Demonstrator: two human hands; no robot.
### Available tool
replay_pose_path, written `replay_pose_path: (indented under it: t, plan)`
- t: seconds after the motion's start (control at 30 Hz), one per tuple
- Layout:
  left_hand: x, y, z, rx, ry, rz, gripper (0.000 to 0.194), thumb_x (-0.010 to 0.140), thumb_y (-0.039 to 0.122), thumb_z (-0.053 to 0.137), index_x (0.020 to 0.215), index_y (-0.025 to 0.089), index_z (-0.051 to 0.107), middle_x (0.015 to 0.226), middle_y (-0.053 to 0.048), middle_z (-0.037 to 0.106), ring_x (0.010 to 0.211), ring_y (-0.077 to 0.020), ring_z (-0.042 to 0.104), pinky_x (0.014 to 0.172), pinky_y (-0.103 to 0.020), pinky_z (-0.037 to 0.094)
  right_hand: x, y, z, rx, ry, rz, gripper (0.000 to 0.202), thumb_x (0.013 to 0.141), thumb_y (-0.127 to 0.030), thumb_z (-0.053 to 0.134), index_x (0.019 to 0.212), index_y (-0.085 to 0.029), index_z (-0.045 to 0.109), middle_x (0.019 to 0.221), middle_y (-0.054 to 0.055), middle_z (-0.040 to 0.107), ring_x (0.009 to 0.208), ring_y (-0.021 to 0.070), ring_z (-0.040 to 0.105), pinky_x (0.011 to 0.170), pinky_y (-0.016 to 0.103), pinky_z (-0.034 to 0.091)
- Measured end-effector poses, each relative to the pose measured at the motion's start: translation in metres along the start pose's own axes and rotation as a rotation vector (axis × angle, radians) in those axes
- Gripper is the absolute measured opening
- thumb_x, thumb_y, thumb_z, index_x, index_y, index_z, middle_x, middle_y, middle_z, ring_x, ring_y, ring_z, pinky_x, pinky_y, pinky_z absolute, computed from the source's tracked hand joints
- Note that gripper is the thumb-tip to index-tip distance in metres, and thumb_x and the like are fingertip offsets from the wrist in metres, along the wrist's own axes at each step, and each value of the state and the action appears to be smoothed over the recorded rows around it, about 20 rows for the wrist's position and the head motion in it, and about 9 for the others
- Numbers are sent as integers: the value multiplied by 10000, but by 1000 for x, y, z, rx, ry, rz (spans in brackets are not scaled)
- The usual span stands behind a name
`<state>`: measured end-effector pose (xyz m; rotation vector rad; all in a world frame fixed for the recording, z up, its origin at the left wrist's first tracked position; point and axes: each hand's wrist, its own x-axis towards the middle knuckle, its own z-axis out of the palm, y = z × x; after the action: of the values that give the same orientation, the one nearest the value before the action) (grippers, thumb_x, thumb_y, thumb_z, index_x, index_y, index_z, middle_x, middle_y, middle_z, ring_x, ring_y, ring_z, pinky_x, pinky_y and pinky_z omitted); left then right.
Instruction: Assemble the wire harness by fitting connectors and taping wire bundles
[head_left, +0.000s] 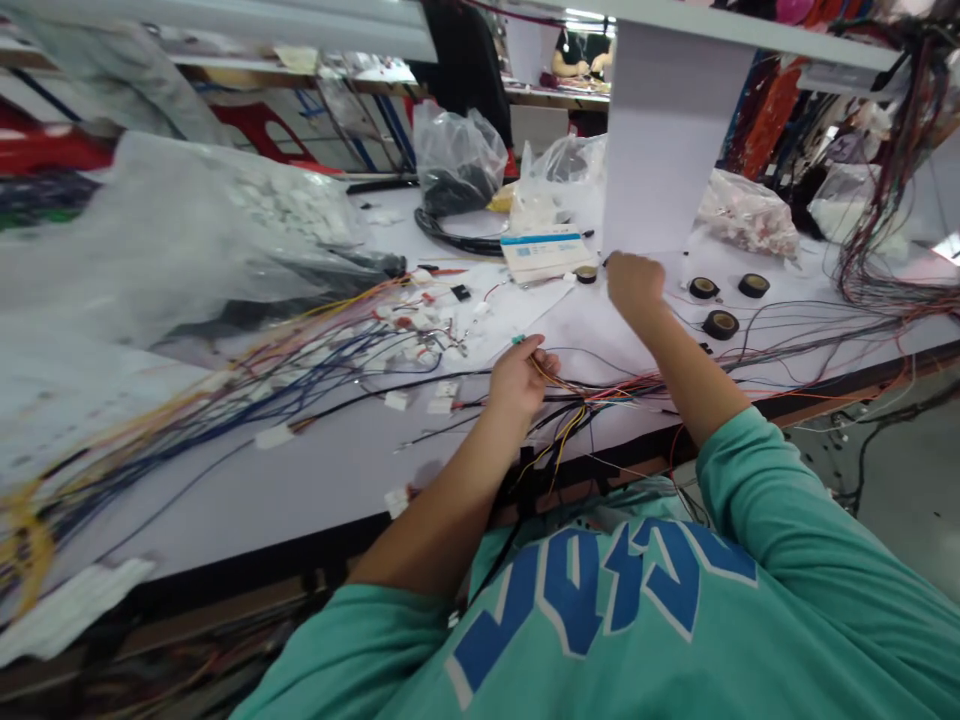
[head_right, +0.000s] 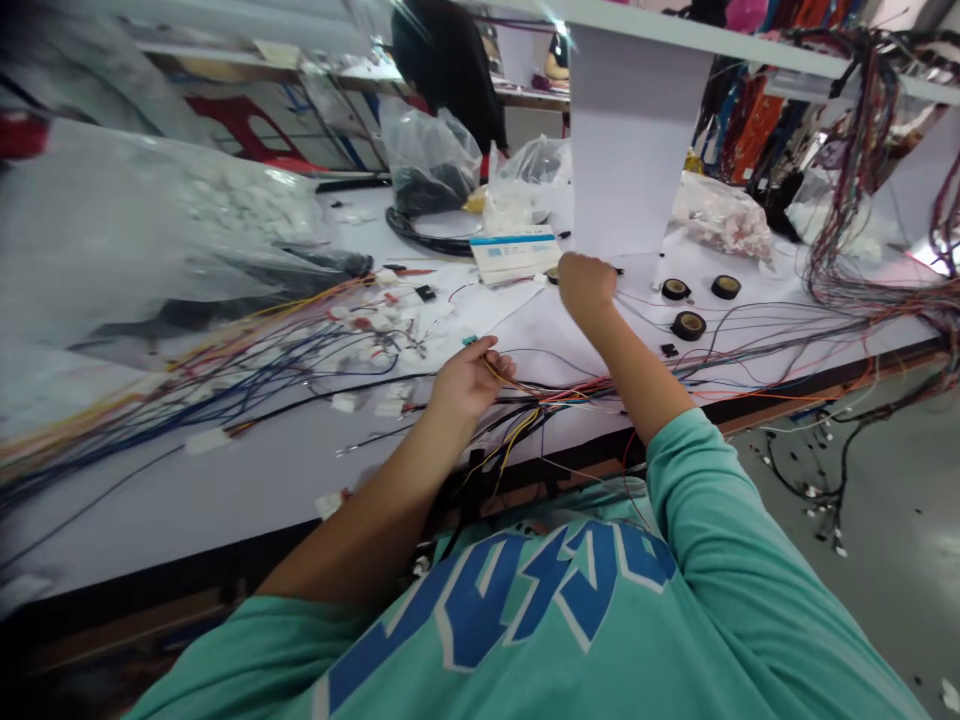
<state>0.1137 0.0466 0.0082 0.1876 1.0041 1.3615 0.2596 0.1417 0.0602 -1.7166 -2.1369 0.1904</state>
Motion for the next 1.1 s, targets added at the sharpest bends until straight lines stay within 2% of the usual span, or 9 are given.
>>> replay_pose_path:
  t: [0.1, 0.2, 0.27, 0.33, 0.47, 0.67, 0.8, 0.97, 1.1]
  plan:
    - [2, 0, -1, 4, -29, -4, 159, 721, 112, 564, 572, 151, 524, 364, 59, 384, 386, -101, 478, 490, -221, 443, -9, -2, -15, 116, 163, 24, 267, 890, -222, 339, 905, -145, 594, 761, 56, 596, 811, 161, 562, 682, 264, 392]
    - [2, 3, -2, 110, -40, 72, 85, 668, 106, 612, 596, 129, 574, 432, 30, 496, 424, -96, 513, 450, -194, 402, -31, -16, -15, 249, -89, -189, 246, 845, -215, 401, 913, -133, 622, 757, 31, 623, 721, 120, 551, 665, 236, 390]
    - [0, 8, -4, 247, -40, 149, 85, 612, 57, 646, 578, 110, 588, 447, 25, 523, 380, -58, 451, 380, -156, 300, -46, -27, -8, 235, -247, -297, 230, 794, -182, 475, 955, -130, 631, 833, 38, 649, 748, 121, 561, 688, 232, 389]
    - [-2, 15, -6, 367, -79, 194, 133, 563, 5, 666, 530, 97, 576, 395, 40, 472, 321, -22, 345, 336, -148, 179, -58, -37, 0, 138, -300, -345, 251, 774, -150, 491, 979, -132, 635, 918, 63, 661, 813, 143, 572, 718, 242, 383]
    - [-9, 31, -10, 412, -230, 161, 172, 548, -35, 675, 573, 101, 573, 392, 33, 455, 300, -38, 355, 323, -162, 165, -67, -50, 12, 27, -220, -271, 247, 819, -153, 420, 905, -123, 650, 894, 94, 669, 817, 172, 578, 703, 255, 363]
    - [-19, 50, -18, 542, -231, 179, 256, 580, -95, 588, 693, 134, 569, 496, 19, 527, 373, -80, 479, 366, -170, 308, -71, -62, 37, 256, -88, -220, 231, 824, -185, 400, 783, -170, 627, 749, 20, 640, 707, 132, 565, 654, 213, 359]
    - [-20, 57, -28, 567, -237, 130, 277, 593, -102, 552, 729, 138, 585, 506, 26, 522, 368, -80, 473, 360, -167, 304, -79, -72, 51, 204, -145, -224, 246, 848, -213, 386, 859, -174, 629, 811, 41, 661, 741, 139, 584, 628, 212, 346]
    - [-13, 53, -42, 496, -251, 115, 56, 709, 103, 645, 724, 127, 597, 521, -5, 539, 342, -82, 472, 325, -164, 283, -86, -80, 55, 12, -202, -238, 277, 877, -265, 363, 896, -196, 630, 842, 56, 680, 782, 166, 597, 587, 235, 304]
    - [-5, 44, -49, 485, -290, 191, 118, 762, 208, 626, 688, 144, 561, 498, 14, 522, 329, -64, 444, 312, -149, 248, -89, -81, 55, -51, -253, -246, 318, 907, -289, 311, 956, -203, 612, 922, 69, 682, 850, 181, 601, 584, 248, 303]
